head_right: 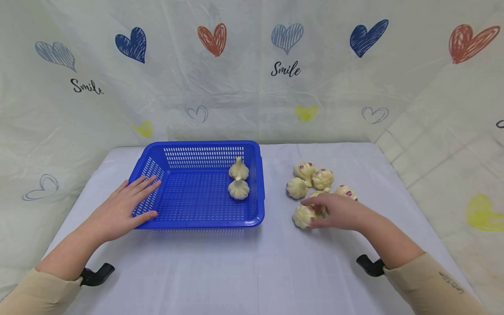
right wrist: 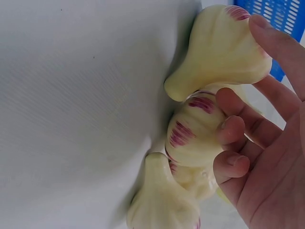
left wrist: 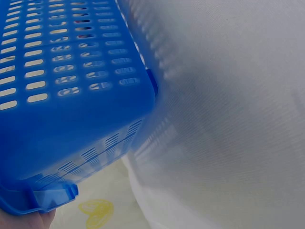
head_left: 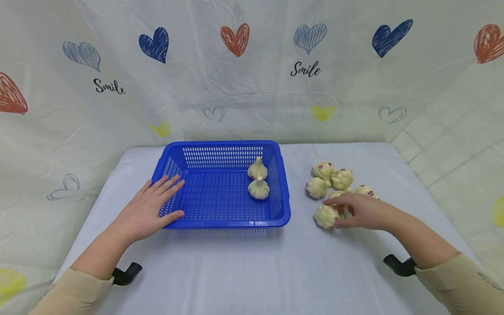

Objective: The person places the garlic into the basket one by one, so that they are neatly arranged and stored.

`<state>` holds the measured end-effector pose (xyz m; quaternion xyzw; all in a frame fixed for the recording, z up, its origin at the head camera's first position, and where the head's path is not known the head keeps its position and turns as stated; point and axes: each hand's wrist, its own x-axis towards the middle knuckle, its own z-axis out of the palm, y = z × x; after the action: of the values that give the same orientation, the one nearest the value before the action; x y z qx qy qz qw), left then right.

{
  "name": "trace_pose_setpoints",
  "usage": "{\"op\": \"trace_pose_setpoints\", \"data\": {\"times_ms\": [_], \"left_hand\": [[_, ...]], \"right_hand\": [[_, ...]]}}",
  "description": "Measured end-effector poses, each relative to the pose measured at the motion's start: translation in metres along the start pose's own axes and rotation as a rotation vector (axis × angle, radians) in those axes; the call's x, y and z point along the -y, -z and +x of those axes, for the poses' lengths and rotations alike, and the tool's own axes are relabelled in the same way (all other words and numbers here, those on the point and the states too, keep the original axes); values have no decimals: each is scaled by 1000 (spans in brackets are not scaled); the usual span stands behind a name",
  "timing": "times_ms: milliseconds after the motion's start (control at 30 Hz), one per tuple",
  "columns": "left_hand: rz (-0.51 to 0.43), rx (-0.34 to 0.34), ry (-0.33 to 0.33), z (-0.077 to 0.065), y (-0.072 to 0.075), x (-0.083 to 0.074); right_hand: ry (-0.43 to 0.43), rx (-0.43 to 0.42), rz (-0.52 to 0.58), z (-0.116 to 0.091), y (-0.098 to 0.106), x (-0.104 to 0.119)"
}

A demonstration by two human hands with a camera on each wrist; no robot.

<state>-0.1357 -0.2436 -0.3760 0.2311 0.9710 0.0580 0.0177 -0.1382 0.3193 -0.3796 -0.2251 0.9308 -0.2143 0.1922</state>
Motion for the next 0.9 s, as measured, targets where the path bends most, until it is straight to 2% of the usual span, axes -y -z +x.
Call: {"op": "trace_pose_setpoints", "data": {"times_ms": [133,367,633,900], "left_hand": [[3,-1,1,0,0,0],[-1,4,6,0,0,0],[-7,4,3,0,0,0],[-14,4,3,0,0,0]], "right_hand": [[-6,12,-32,2,-1,0],[-12,17,-11,4,-2,2],[5,4,-44,5,-1,4],[0,26,-58,7,0,7]]}}
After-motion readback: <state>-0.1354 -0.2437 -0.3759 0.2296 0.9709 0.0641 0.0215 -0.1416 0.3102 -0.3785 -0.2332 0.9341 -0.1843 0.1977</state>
